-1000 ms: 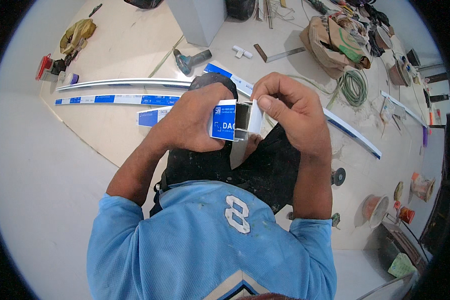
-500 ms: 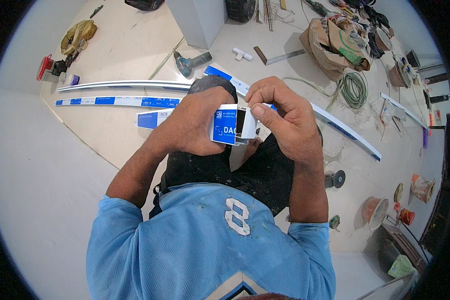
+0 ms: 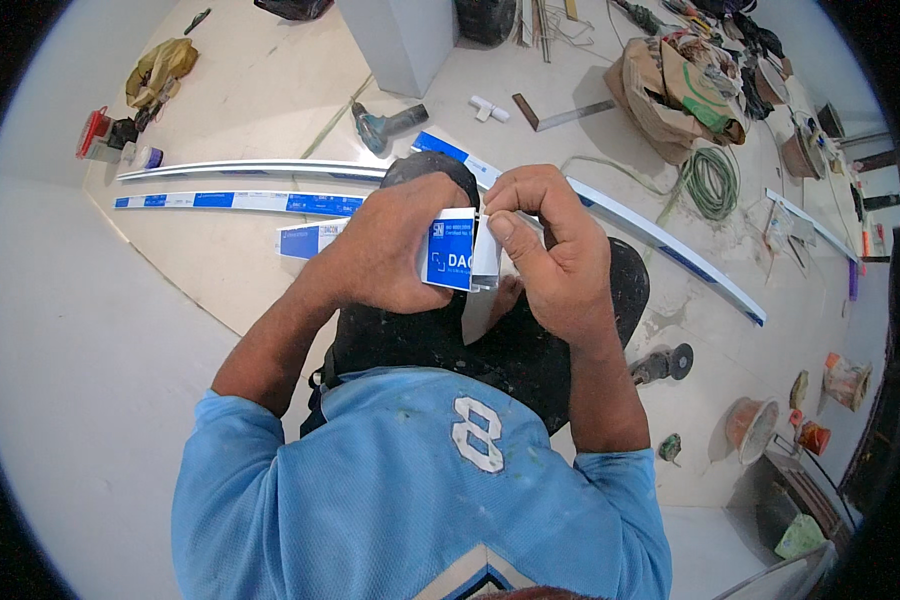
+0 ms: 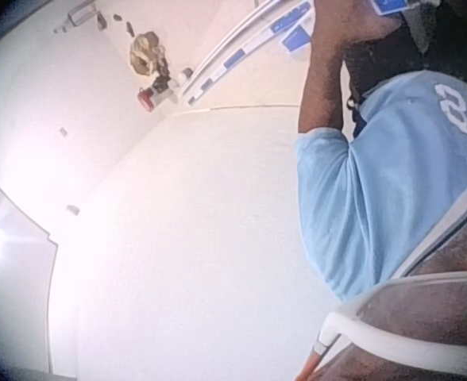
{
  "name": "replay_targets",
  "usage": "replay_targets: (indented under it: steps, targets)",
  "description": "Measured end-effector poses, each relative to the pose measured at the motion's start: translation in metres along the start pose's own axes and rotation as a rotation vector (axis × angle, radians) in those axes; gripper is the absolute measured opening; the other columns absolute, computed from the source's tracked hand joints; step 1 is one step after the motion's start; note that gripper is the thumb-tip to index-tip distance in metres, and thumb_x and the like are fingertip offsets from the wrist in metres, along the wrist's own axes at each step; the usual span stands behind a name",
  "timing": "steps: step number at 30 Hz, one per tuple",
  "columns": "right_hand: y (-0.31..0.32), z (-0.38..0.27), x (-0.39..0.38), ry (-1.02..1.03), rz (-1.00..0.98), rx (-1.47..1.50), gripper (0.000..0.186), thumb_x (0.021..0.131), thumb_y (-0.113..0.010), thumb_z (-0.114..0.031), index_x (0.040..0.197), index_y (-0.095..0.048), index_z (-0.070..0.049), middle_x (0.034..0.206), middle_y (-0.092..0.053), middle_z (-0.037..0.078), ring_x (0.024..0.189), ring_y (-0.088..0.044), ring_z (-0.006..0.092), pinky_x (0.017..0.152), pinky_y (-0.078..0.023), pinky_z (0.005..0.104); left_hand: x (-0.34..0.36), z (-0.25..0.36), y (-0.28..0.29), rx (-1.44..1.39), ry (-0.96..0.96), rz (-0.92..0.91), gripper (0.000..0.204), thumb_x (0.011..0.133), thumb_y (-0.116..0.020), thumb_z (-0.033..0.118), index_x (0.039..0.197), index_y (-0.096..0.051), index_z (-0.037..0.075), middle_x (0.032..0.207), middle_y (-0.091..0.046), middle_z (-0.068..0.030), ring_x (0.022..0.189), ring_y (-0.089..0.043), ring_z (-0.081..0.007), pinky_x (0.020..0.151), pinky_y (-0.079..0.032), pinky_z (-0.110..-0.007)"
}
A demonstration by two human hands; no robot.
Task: The person uses an angle grinder to smooth the edges of a metal profile while sitting on the floor. Afterwards, they stand up and search through a bag of hardware to find small metal pieces.
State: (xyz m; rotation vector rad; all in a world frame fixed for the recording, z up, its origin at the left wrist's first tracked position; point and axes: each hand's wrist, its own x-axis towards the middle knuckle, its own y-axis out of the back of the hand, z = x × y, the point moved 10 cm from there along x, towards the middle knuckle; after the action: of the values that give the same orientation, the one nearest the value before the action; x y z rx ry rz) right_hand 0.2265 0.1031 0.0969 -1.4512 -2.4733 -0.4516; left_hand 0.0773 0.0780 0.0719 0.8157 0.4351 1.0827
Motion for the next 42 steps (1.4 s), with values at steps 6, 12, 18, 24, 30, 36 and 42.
replay_targets:
  steps: [6, 12, 18, 24, 30, 36, 42]
  targets:
    - [-0.003, 0.002, -0.013, -0.003, 0.214, 0.066, 0.01, 0.101, -0.071, -0.003, 0.11, -0.068, 0.0, 0.11, -0.068, 0.013, 0.103, -0.068, 0.0229, 0.097, -0.054, 0.0381, 0.0, 0.002, 0.003, -0.007, -0.007, 0.012, 0.07, 0.063, -0.091, 0.033, 0.122, -0.061, 0.009, 0.105, -0.065, -0.013, 0.095, -0.068, -0.0319, 0.081, -0.054, -0.045]
    - [0.001, -0.013, -0.016, 0.13, 0.241, -0.105, 0.012, 0.097, -0.075, 0.004, 0.108, -0.072, 0.002, 0.109, -0.074, 0.017, 0.105, -0.072, 0.0268, 0.093, -0.057, 0.0396, -0.003, 0.008, 0.006, -0.054, -0.039, 0.039, 0.068, 0.062, -0.091, 0.028, 0.12, -0.062, 0.01, 0.105, -0.065, -0.0117, 0.096, -0.069, -0.0316, 0.08, -0.054, -0.045]
    - [0.003, -0.032, -0.013, 0.227, 0.018, -0.174, 0.04, 0.08, -0.089, -0.006, 0.118, -0.075, 0.0, 0.118, -0.077, 0.018, 0.112, -0.074, 0.0309, 0.095, -0.057, 0.0443, -0.007, 0.007, 0.01, -0.058, -0.027, 0.059, 0.068, 0.06, -0.092, 0.027, 0.12, -0.062, 0.011, 0.104, -0.065, -0.0113, 0.098, -0.07, -0.0329, 0.081, -0.054, -0.046]
    - [0.004, -0.055, -0.01, 0.296, -0.11, -0.42, 0.054, 0.068, -0.093, -0.012, 0.119, -0.078, -0.001, 0.118, -0.078, 0.018, 0.106, -0.076, 0.0323, 0.093, -0.059, 0.0455, -0.008, 0.008, 0.002, -0.061, -0.044, 0.01, 0.072, 0.062, -0.094, 0.03, 0.124, -0.063, 0.012, 0.105, -0.065, -0.01, 0.1, -0.07, -0.0309, 0.083, -0.055, -0.046]
    - [-0.007, -0.068, -0.014, 0.407, -0.139, -0.647, 0.052, 0.068, -0.093, -0.016, 0.115, -0.078, -0.001, 0.112, -0.078, 0.017, 0.101, -0.075, 0.0326, 0.091, -0.06, 0.0473, -0.008, 0.012, -0.006, -0.013, -0.079, -0.017, 0.07, 0.062, -0.094, 0.029, 0.123, -0.062, 0.012, 0.105, -0.065, -0.0106, 0.099, -0.07, -0.0311, 0.082, -0.054, -0.045]
    - [-0.006, -0.065, -0.017, 0.489, -0.048, -0.654, 0.05, 0.066, -0.089, -0.017, 0.112, -0.077, 0.0, 0.106, -0.078, 0.018, 0.099, -0.075, 0.0334, 0.091, -0.061, 0.0515, -0.004, 0.011, -0.004, -0.023, -0.084, -0.02, 0.068, 0.063, -0.093, 0.029, 0.122, -0.062, 0.011, 0.105, -0.064, -0.0107, 0.098, -0.069, -0.0314, 0.081, -0.054, -0.046]
    - [-0.002, -0.059, -0.019, 0.447, -0.045, -0.503, 0.055, 0.06, -0.09, -0.014, 0.11, -0.073, 0.001, 0.107, -0.071, 0.017, 0.1, -0.071, 0.0359, 0.091, -0.058, 0.0486, -0.006, 0.019, -0.007, -0.039, -0.064, -0.054, 0.065, 0.064, -0.093, 0.027, 0.117, -0.061, 0.009, 0.104, -0.064, -0.011, 0.096, -0.07, -0.0322, 0.082, -0.054, -0.045]
